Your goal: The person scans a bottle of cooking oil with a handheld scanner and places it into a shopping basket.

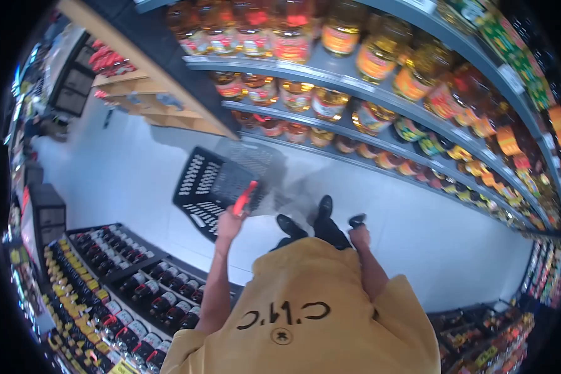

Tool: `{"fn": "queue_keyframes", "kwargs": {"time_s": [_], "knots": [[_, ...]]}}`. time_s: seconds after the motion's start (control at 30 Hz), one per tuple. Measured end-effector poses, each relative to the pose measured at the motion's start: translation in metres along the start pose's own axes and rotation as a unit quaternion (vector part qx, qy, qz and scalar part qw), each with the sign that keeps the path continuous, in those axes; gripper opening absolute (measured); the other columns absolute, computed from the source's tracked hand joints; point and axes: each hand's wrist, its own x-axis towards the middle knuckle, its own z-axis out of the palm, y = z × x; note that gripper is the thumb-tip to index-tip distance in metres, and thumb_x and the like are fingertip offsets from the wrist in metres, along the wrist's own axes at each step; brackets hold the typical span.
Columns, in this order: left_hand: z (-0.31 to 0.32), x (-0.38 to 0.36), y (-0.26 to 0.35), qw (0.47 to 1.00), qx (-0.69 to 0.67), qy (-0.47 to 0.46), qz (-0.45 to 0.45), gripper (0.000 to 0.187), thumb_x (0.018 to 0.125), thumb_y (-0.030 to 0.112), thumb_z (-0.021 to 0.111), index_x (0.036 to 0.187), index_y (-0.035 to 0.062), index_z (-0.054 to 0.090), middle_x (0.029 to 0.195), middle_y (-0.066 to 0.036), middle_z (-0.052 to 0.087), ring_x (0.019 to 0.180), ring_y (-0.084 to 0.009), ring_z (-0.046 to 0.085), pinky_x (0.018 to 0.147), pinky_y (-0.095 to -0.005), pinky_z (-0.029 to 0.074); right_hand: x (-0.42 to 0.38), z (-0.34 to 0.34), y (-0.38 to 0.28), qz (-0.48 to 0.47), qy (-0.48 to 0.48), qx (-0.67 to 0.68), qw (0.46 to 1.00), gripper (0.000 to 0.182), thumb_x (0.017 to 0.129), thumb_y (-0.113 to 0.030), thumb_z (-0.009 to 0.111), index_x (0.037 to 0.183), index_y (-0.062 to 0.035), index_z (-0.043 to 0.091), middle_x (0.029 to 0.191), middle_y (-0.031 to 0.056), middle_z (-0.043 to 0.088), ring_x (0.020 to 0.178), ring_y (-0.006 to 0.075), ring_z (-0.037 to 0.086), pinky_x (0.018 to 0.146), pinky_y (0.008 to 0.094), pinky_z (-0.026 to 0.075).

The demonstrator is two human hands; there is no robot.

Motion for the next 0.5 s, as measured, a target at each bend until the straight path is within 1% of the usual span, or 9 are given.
{"fn": "queue_keyframes", "kwargs": {"time_s": [0.03,0.07,0.1,0.13,0.23,0.27,0.3,0.37,0.5], "knots": [[-0.004,-0.002,-0.005,1.000,0.002,-0.017,0.021,0.049,0.081,0.041,0.071,0.113,0.0052,0.061,0.090,-0.026,0.068,0.090,-0.0443,0.066,0.079,-0.0518,0.052,-0.002,0.000,-0.003,-0.014,0.005,0.003,1.000,0.055,0.070,-0.025,0.073,0.117,0.0000,0.060,0.112,0.0233,0.067,0.108,0.0375,0.063,0.093,0.0442,0.050],[-0.013,-0.007,-0.005,0.999,0.017,-0.026,0.032,0.049,0.081,0.041,0.071,0.113,0.0058,0.060,0.089,-0.026,0.068,0.089,-0.0448,0.066,0.079,-0.0521,0.052,0.006,0.004,-0.001,-0.020,-0.004,-0.002,1.000,0.052,0.069,-0.024,0.073,0.115,-0.0004,0.062,0.109,0.0229,0.068,0.106,0.0368,0.065,0.092,0.0438,0.051],[-0.018,-0.011,-0.006,0.998,0.029,-0.043,0.046,0.049,0.081,0.041,0.071,0.113,0.0064,0.059,0.089,-0.027,0.068,0.089,-0.0452,0.065,0.078,-0.0524,0.052,-0.004,-0.004,-0.015,0.005,0.007,-0.002,1.000,0.049,0.069,-0.024,0.073,0.111,-0.0008,0.065,0.107,0.0226,0.069,0.103,0.0364,0.066,0.090,0.0438,0.051],[-0.015,-0.011,-0.012,0.998,0.025,-0.021,0.049,0.041,0.083,0.040,0.069,0.106,0.0068,0.062,0.084,-0.026,0.067,0.085,-0.0457,0.066,0.077,-0.0529,0.052,-0.001,-0.002,-0.021,-0.005,0.006,-0.009,1.000,0.047,0.069,-0.024,0.073,0.110,-0.0009,0.065,0.106,0.0226,0.069,0.103,0.0366,0.066,0.090,0.0438,0.052],[-0.012,-0.016,-0.006,0.998,0.062,0.019,0.012,0.030,0.086,0.036,0.064,0.098,0.0081,0.065,0.081,-0.024,0.068,0.080,-0.0431,0.067,0.075,-0.0522,0.054,0.013,0.000,-0.027,-0.015,0.006,-0.028,0.999,0.046,0.070,-0.024,0.074,0.109,-0.0013,0.066,0.106,0.0224,0.069,0.103,0.0372,0.065,0.089,0.0441,0.052],[-0.007,-0.017,-0.004,0.994,0.089,0.059,0.004,0.022,0.089,0.031,0.058,0.089,0.0097,0.065,0.074,-0.022,0.068,0.072,-0.0423,0.067,0.070,-0.0524,0.055,0.015,0.000,-0.032,-0.007,-0.006,-0.027,1.000,0.047,0.070,-0.025,0.074,0.109,-0.0011,0.066,0.106,0.0224,0.069,0.103,0.0375,0.065,0.089,0.0442,0.052],[-0.006,-0.017,-0.002,0.993,0.092,0.070,-0.003,0.019,0.089,0.027,0.056,0.089,0.0102,0.065,0.072,-0.021,0.067,0.070,-0.0418,0.067,0.068,-0.0519,0.055,0.019,-0.002,-0.043,-0.001,-0.014,-0.024,1.000,0.047,0.070,-0.026,0.074,0.109,-0.0010,0.066,0.106,0.0224,0.069,0.103,0.0377,0.065,0.089,0.0444,0.052],[-0.005,-0.015,0.001,0.990,0.096,0.098,-0.015,0.016,0.088,0.025,0.056,0.088,0.0111,0.065,0.071,-0.020,0.067,0.070,-0.0406,0.068,0.068,-0.0515,0.055,0.018,-0.008,-0.067,-0.025,-0.032,-0.037,0.998,0.048,0.071,-0.026,0.071,0.110,0.0001,0.064,0.108,0.0251,0.067,0.106,0.0400,0.064,0.091,0.0461,0.052],[-0.009,-0.003,-0.007,0.984,0.129,0.120,-0.007,0.014,0.087,0.023,0.057,0.086,0.0116,0.064,0.066,-0.019,0.066,0.064,-0.0393,0.068,0.063,-0.0515,0.056,0.044,0.005,-0.101,-0.051,-0.065,-0.068,0.994,0.048,0.073,-0.025,0.069,0.113,0.0005,0.061,0.111,0.0241,0.067,0.106,0.0385,0.064,0.092,0.0449,0.051]]}}
